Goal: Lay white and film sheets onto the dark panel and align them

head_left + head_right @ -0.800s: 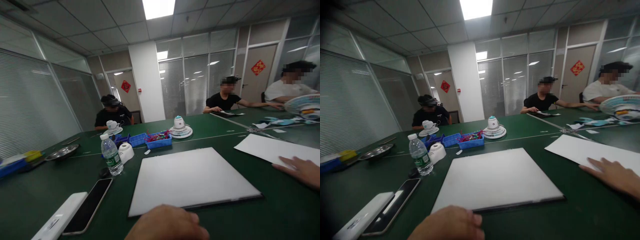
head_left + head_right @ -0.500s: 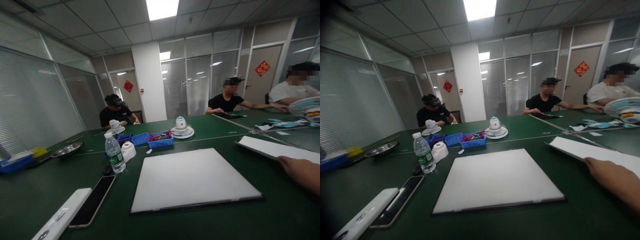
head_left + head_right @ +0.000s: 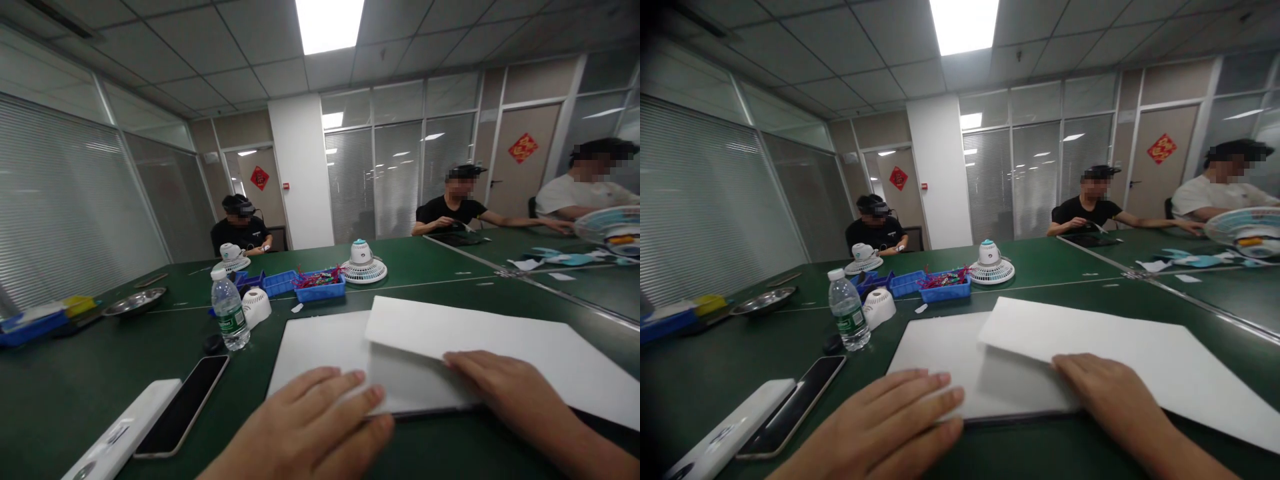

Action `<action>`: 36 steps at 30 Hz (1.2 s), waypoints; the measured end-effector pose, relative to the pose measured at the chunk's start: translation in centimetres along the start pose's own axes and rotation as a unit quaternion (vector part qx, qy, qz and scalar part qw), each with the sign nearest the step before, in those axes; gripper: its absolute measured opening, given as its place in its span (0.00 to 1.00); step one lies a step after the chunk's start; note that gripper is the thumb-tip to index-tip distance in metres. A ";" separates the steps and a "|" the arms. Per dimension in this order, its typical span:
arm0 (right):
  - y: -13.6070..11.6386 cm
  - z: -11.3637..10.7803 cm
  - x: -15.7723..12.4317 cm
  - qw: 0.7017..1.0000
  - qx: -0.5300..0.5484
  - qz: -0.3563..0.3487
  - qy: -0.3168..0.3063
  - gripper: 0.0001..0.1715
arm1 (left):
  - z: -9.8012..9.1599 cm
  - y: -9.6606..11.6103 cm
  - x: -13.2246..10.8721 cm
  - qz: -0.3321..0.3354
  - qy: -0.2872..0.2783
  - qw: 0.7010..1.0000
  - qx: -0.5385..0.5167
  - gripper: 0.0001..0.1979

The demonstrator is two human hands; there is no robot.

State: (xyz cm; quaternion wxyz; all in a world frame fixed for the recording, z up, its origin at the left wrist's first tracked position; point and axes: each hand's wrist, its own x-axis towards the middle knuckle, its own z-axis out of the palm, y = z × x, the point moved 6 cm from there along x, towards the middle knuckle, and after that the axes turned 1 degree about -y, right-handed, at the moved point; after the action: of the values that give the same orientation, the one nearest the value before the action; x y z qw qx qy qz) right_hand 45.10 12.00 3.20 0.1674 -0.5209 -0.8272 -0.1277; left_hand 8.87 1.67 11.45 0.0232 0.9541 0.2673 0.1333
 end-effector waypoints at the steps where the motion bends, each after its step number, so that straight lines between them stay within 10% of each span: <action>1: -2.1 0.0 0.2 0.999 0.012 -0.032 0.002 0.21 | -0.2 -1.5 0.6 -0.020 -0.004 0.999 0.046 0.26; 5: -8.1 -1.6 0.7 0.988 0.044 -0.139 0.049 0.16 | 1.3 -9.0 -1.4 -0.190 0.049 0.975 0.107 0.32; 8: -7.7 -2.1 1.0 0.987 0.051 -0.146 0.053 0.18 | 4.4 -12.9 -4.5 -0.283 0.039 0.957 0.053 0.32; 16: 10.8 1.3 -0.5 0.973 0.005 0.232 0.016 0.37 | 5.4 -14.7 -5.9 -0.383 0.055 0.921 -0.043 0.33; 20: 14.7 3.0 -2.2 0.952 0.056 0.297 -0.041 0.42 | 5.6 -15.4 -6.3 -0.432 0.053 0.898 -0.069 0.35; 36: 6.9 4.4 -0.8 0.974 0.071 0.196 -0.090 0.46 | 5.2 -14.9 -6.4 -0.352 0.091 0.921 -0.141 0.32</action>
State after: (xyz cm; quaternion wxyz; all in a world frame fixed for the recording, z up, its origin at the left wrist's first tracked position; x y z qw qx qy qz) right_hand 51.02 16.01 -0.88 0.1507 -0.6689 -0.7278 0.0143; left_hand -2.47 11.30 3.17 0.1783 0.7693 0.5653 0.2385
